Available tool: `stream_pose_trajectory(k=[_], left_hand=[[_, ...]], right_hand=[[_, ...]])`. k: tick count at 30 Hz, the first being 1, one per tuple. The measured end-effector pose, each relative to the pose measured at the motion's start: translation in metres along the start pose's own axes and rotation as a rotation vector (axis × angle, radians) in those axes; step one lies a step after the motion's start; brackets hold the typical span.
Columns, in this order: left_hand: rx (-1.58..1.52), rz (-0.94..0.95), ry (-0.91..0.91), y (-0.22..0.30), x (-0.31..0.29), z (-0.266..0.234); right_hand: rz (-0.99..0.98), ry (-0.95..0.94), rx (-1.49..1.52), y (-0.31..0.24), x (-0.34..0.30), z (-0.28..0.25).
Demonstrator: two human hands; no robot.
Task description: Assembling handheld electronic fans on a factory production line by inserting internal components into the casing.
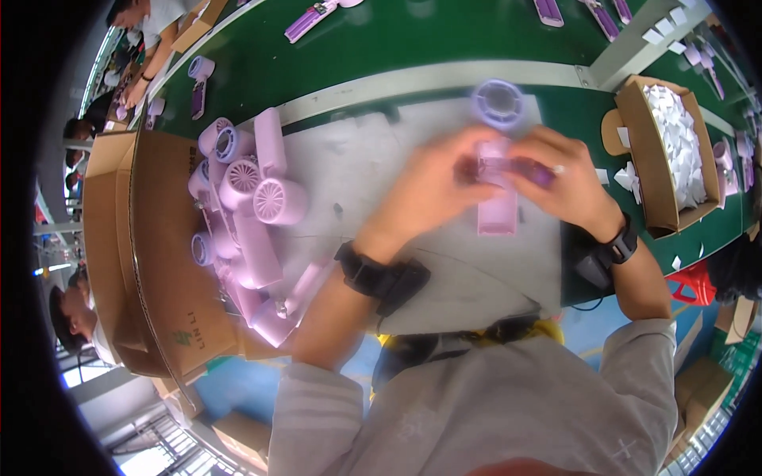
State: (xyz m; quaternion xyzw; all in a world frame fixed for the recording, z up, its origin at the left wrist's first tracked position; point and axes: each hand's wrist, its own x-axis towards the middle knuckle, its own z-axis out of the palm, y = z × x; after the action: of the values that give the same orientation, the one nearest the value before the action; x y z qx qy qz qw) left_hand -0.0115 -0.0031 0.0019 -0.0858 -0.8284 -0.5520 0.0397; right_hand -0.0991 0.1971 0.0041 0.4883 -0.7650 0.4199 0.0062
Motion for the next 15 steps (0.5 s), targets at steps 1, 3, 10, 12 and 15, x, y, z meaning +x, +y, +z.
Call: stream_pose_trajectory(k=[1, 3, 10, 12, 15], left_hand=[[-0.029, -0.077, -0.024, 0.004, 0.001, -0.004], [-0.08, -0.233, -0.059, 0.011, -0.001, -0.012], [-0.134, -0.091, -0.071, -0.003, -0.007, -0.015], [-0.192, -0.089, -0.068, -0.004, -0.007, -0.015], [-0.392, -0.199, -0.045, -0.002, -0.006, -0.014]], right_hand=[[0.013, -0.023, -0.037, 0.001, 0.0, 0.001], [0.048, 0.002, -0.043, -0.002, -0.002, 0.005], [0.133, 0.075, -0.101, -0.017, -0.003, 0.016], [0.03, 0.108, -0.159, -0.019, -0.005, 0.018], [-0.058, 0.111, -0.162, -0.023, -0.005, 0.025]])
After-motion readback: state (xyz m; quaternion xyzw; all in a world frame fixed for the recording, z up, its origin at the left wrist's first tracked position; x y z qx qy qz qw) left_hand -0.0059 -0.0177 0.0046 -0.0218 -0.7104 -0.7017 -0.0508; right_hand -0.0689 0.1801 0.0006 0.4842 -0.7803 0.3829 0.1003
